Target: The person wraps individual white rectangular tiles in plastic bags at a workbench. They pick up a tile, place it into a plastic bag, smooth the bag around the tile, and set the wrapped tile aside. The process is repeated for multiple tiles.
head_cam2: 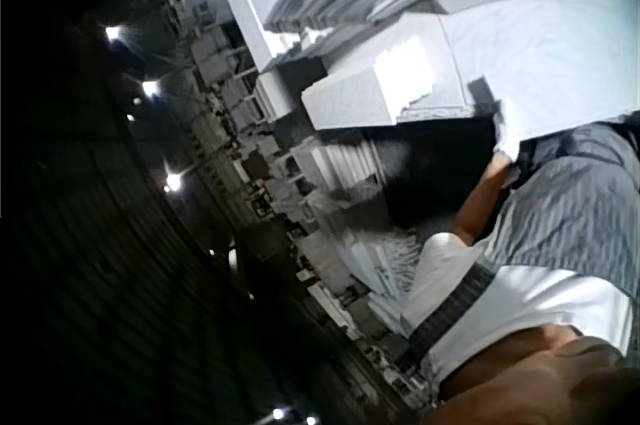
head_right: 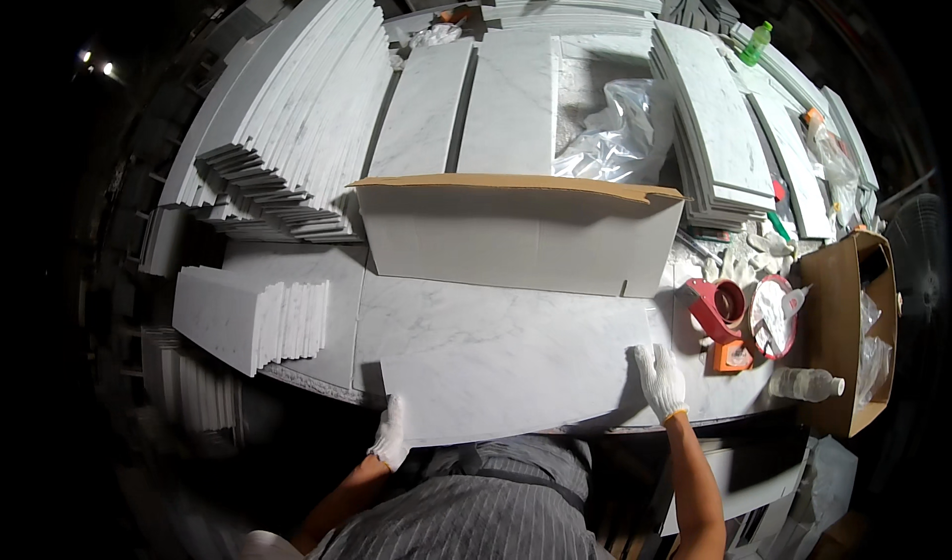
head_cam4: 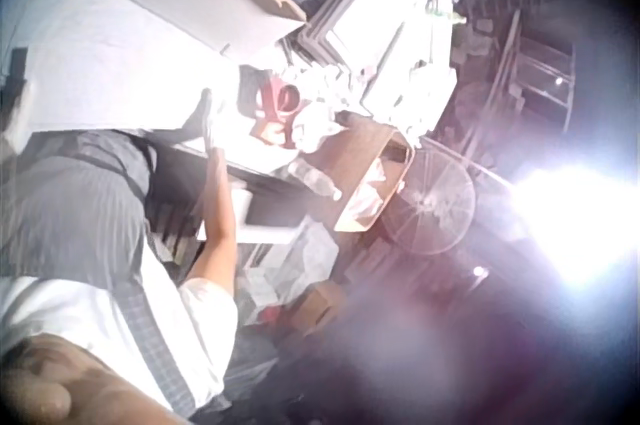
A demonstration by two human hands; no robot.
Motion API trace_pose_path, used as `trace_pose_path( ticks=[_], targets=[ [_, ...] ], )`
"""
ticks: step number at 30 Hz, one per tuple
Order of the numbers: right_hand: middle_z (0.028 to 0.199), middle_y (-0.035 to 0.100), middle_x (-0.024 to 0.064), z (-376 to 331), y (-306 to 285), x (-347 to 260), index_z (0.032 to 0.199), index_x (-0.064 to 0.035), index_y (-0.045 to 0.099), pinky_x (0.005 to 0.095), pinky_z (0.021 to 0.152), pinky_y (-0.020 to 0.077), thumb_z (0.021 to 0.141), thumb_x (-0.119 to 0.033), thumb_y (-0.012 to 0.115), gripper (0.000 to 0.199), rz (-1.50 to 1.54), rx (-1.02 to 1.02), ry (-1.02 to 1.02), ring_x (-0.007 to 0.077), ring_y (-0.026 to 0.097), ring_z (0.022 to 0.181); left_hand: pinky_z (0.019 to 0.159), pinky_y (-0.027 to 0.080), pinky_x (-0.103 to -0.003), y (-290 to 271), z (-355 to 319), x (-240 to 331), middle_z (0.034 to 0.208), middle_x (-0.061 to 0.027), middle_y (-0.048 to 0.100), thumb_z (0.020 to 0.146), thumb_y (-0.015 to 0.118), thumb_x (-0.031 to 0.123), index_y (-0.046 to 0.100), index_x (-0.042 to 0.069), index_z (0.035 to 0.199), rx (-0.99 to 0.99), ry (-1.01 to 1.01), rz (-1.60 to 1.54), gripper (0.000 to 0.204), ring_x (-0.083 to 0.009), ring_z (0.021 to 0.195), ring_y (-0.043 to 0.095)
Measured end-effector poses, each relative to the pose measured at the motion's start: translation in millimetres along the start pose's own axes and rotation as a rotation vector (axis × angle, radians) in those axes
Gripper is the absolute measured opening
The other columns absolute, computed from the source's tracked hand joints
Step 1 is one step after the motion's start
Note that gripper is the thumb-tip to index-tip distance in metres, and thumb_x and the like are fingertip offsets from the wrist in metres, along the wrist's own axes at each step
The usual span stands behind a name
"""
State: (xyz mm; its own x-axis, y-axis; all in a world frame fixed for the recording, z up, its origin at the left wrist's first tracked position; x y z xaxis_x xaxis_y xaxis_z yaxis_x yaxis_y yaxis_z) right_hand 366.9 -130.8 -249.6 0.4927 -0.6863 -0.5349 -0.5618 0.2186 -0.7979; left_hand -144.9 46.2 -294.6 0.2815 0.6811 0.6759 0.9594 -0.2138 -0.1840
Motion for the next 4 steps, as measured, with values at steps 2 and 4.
trace_pose_path(
  ticks=[2,4],
  targets=[
    [0.095,0.062,0.0257,1,-1,8,0.107,-0.0038,0.061,0.0506,0.078,0.0476,0.098,-0.045,0.051,0.043,0.002,-0.043,-0.038,0.0438,0.059,0.092,0.087,0.05,-0.037,3,-3,2,0.116,-0.0102,0.062,0.093,0.048,0.067,0.053,-0.002,0.13,-0.118,-0.064,-0.116,0.079,-0.0173,0.106,0.057],
    [0.124,0.057,0.0207,4,-5,19,0.128,-0.0088,0.055,0.0468,0.086,0.0505,0.099,-0.047,0.05,0.048,0.115,-0.324,-0.083,0.0375,0.063,0.104,0.091,0.05,-0.038,3,-5,3,0.12,-0.011,0.062,0.092,0.048,0.068,0.051,-0.001,0.134,-0.175,-0.099,-0.169,0.081,-0.0185,0.111,0.058]
  ],
)
Point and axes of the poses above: each hand's wrist, its own z-axis towards the middle knuckle, its own y-axis out of the palm, x = y × z, the point moved 4 cm from there along z, towards the middle knuckle
